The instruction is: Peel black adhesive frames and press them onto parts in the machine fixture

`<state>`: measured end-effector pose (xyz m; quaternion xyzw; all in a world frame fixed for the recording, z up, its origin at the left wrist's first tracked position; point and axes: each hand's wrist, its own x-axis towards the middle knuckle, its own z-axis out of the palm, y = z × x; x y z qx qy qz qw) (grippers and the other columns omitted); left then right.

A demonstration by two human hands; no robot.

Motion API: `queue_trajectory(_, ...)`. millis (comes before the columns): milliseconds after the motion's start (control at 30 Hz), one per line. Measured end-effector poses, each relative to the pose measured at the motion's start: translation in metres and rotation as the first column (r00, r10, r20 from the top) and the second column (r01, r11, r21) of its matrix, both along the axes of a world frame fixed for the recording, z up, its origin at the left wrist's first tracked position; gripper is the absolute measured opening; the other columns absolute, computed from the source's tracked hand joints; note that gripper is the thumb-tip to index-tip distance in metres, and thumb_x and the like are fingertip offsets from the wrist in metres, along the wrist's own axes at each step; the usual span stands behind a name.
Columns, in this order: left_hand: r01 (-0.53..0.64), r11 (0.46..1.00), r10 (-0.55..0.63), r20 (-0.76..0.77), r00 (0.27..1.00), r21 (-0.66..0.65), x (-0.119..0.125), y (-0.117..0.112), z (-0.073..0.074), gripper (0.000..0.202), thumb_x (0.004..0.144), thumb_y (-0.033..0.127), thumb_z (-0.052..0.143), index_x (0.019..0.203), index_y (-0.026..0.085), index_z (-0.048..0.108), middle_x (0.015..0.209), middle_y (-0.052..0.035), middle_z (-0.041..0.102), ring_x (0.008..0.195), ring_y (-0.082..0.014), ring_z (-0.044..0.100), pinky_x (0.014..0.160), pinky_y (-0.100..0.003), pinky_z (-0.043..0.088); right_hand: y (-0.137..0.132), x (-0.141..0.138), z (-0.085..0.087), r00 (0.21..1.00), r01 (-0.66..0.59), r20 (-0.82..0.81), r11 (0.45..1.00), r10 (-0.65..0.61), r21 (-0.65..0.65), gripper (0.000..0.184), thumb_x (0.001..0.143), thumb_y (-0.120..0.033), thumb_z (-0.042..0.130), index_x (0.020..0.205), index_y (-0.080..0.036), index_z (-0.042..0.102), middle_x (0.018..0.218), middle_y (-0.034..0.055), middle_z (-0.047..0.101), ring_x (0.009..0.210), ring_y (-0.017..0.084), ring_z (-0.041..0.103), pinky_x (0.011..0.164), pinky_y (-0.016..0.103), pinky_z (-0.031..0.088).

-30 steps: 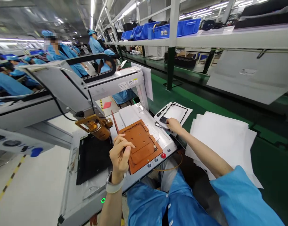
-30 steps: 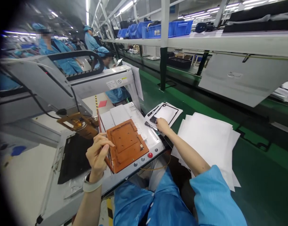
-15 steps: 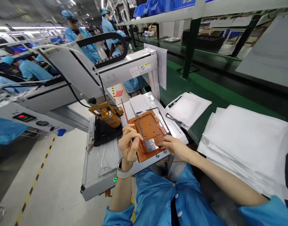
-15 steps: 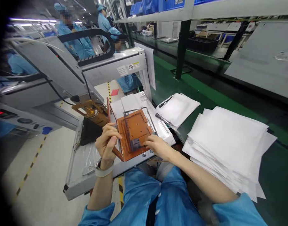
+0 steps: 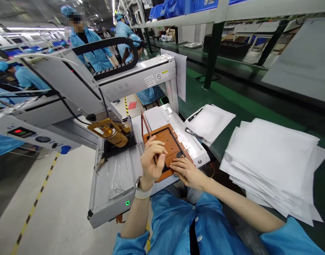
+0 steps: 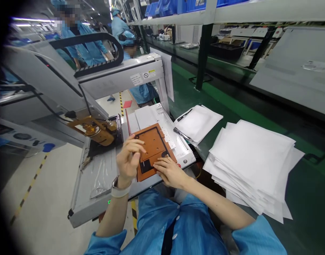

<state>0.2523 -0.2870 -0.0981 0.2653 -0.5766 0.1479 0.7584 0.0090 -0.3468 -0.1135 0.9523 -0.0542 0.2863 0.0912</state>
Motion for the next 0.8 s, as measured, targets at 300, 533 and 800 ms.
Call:
queue_trajectory(300,-0.088,0.918,-0.118,0.478,0.870,0.388,-0.070,-0.049,-0.059,0.023,0.121,0.016,0.080,0.143,0.021,0.086,0.172,-0.0174,0.082,0.173,-0.0361,0.076,0.143,-0.057,0.073,-0.082,-0.022,0.120,0.432,0.899,-0.267,0.388,-0.861,0.201,0.071,0.129,-0.013,0.066,0.194,0.012,0.054,0.195,0.0405,0.053,0.188,0.047,0.052,0.158,0.064,0.039)
queue_trajectory(533,0.222,0.911,-0.359,0.401,0.843,0.349,-0.111,0.007,-0.103,0.029,0.122,0.012,0.072,0.142,0.023,0.090,0.144,-0.0130,0.093,0.148,-0.0314,0.091,0.132,-0.049,0.081,-0.095,-0.023,0.130,0.379,0.920,-0.290,0.325,-0.879,0.217,0.045,0.130,-0.008,0.055,0.156,0.006,0.089,0.176,0.0361,0.071,0.171,0.047,0.062,0.144,0.054,0.049)
queue_trajectory(800,-0.031,0.458,-0.589,0.330,0.738,0.888,-0.161,0.006,-0.219,0.030,0.098,-0.004,0.083,0.096,0.025,0.078,0.110,-0.0110,0.093,0.111,-0.0363,0.100,0.099,-0.037,0.083,-0.099,-0.056,0.162,0.428,0.886,0.058,0.431,-0.902,0.169,0.056,0.128,-0.003,0.045,0.163,-0.001,0.089,0.167,0.0282,0.081,0.166,0.043,0.073,0.146,0.064,0.052)
